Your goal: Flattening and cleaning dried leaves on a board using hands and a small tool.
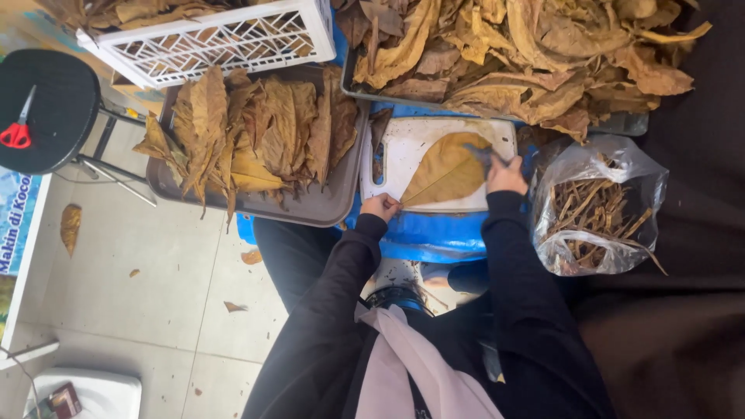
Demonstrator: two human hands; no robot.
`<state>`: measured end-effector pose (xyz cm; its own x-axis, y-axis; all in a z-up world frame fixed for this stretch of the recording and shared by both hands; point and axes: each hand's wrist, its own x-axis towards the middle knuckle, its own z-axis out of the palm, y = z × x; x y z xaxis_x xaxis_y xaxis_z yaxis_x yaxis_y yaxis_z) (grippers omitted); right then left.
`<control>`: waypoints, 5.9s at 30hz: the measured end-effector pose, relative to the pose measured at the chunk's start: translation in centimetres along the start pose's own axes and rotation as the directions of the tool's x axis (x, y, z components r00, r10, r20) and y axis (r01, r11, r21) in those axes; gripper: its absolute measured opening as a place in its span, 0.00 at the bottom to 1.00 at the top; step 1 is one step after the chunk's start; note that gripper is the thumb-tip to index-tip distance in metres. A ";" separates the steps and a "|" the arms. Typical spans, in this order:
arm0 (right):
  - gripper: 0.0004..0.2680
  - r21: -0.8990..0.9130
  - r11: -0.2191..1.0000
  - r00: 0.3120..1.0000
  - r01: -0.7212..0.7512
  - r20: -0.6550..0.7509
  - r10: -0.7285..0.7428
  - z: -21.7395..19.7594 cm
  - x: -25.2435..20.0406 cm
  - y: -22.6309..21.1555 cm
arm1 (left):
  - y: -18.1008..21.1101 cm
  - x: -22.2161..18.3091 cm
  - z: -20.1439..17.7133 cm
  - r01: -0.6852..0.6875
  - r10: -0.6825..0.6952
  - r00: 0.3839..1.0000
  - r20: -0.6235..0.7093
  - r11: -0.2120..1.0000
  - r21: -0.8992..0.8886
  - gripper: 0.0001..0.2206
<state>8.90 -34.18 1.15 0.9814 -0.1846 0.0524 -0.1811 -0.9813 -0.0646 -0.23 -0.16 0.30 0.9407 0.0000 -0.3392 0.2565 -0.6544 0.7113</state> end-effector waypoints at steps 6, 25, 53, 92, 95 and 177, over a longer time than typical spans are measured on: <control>0.13 0.352 0.893 0.931 -0.279 -0.130 0.342 2.7 2.8 2.5 | -0.5 0.3 0.1 -0.005 0.004 1.000 -0.010 0.999 -0.044 0.06; 0.12 0.142 0.972 0.982 -0.188 0.002 0.189 -1.0 2.9 0.4 | -0.3 -0.1 1.1 0.012 -0.014 0.999 -0.042 0.999 -0.032 0.06; 0.27 0.749 0.220 0.772 -0.626 0.634 0.037 11.9 -15.8 -11.8 | -2.4 -3.9 7.4 0.366 -0.370 0.921 0.124 0.709 -0.602 0.31; 0.03 0.728 0.644 0.969 -0.236 0.223 0.102 -0.2 -12.8 -6.2 | 2.8 10.2 3.5 0.039 0.195 0.929 -0.315 0.793 0.608 0.15; 0.03 0.585 0.807 0.992 -0.084 -0.031 0.126 -0.9 -13.0 -5.7 | 2.3 11.0 1.2 0.072 0.151 0.941 -0.304 0.787 0.613 0.16; 0.00 0.783 0.611 0.981 -0.119 -0.004 0.195 3.6 -12.5 -0.7 | 8.0 8.2 -0.5 0.042 0.373 0.742 -0.557 0.803 0.594 0.20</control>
<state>-3.04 -31.00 -3.01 0.9268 -0.3730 0.0428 -0.1773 -0.5353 -0.8258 9.62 -5.01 3.51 0.9174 0.1774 0.3562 0.1142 -0.9749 0.1914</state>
